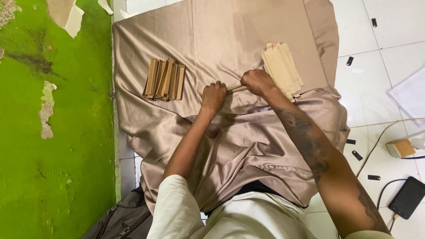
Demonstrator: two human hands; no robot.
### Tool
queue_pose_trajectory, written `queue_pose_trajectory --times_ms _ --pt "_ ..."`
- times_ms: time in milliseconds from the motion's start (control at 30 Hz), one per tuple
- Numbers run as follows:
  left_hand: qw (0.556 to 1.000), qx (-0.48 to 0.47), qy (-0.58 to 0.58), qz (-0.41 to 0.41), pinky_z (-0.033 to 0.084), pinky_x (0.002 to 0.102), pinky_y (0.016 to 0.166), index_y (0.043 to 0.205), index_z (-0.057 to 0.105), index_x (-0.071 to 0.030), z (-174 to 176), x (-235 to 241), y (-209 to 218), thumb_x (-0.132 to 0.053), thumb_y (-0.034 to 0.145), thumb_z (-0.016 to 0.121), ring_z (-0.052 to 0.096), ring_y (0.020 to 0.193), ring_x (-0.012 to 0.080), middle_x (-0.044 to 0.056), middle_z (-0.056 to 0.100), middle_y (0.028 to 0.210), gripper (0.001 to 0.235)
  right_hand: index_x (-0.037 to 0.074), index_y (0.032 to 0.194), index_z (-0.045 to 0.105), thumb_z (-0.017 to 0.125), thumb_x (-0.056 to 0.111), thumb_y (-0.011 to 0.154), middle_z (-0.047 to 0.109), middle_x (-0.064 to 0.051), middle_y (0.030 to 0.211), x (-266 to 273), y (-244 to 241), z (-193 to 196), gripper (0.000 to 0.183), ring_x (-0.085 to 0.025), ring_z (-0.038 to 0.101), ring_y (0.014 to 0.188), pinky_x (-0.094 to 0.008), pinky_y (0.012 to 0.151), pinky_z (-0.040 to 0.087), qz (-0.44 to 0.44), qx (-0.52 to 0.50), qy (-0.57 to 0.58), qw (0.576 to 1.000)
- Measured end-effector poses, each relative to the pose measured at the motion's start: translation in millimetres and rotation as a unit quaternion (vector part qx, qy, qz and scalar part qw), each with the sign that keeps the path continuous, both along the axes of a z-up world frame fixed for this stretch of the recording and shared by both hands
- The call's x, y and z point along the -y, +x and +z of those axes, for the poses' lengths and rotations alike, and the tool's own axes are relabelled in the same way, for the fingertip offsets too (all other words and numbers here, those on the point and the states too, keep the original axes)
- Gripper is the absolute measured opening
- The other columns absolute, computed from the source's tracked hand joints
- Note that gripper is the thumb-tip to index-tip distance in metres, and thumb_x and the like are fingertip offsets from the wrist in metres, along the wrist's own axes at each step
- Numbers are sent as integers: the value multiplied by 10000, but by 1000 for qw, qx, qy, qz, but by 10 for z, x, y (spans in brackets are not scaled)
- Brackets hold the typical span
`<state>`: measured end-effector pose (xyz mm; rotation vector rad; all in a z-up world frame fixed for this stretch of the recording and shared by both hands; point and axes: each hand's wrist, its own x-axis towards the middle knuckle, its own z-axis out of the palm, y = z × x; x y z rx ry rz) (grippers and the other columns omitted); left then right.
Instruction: The person sits on the floor and assembles small, flat wooden pieces by hand. They pick up individual pieces from a pile on the right, fit them together, and place the assembled units onto a pile on the left.
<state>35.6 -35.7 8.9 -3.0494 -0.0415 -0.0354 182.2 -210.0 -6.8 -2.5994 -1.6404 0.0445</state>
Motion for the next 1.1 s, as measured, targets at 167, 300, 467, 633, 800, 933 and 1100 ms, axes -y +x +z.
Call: queue_pose_trajectory --times_ms 167,300,467,633,800,933,1100 --pt "995 73 62 0 581 410 718 1011 748 -54 -42 127 -133 -130 904 579 735 839 288 94 697 915 214 181 804 759 572 130 874 741 -39 835 44 -50 -82 206 -267 754 816 -437 694 636 33 87 2 996" --pt "990 128 59 5 567 369 622 931 748 -122 -111 106 -141 -111 900 574 725 705 253 47 670 796 177 188 857 750 563 211 950 742 -42 950 -10 -165 -136 211 -246 732 867 -390 695 603 44 133 -25 990" --pt "991 131 32 11 574 358 597 907 730 -184 -101 53 -159 -148 919 590 734 687 241 37 688 775 145 134 892 765 676 324 876 666 -85 1097 43 -453 101 211 -287 666 999 -413 758 591 34 119 -53 991" --pt "979 204 0 1 593 370 617 859 752 -124 8 80 -319 -184 889 665 723 725 265 80 680 813 109 45 944 747 589 307 967 633 -144 1122 139 -466 -99 306 -337 641 1057 -456 811 574 5 55 -4 998" --pt "919 330 -213 10 521 344 829 968 743 -179 -145 57 -495 -291 1015 655 612 937 247 25 631 929 150 188 1076 745 670 223 983 612 -13 987 309 -697 -295 125 -244 607 1006 -386 872 476 -83 50 317 944" --pt "909 328 -255 28 509 375 867 992 751 -164 -20 84 -529 -252 1013 660 600 940 260 29 630 924 128 211 1091 731 644 229 1007 613 -6 1014 297 -757 -163 122 -239 590 1045 -397 907 456 -99 18 316 943" --pt "900 256 -347 70 486 437 915 1045 752 -183 111 31 -502 -251 950 694 610 942 325 67 641 915 130 203 1115 733 599 242 1031 661 -44 1082 259 -723 42 163 -316 607 1100 -501 930 477 -174 -129 267 939"
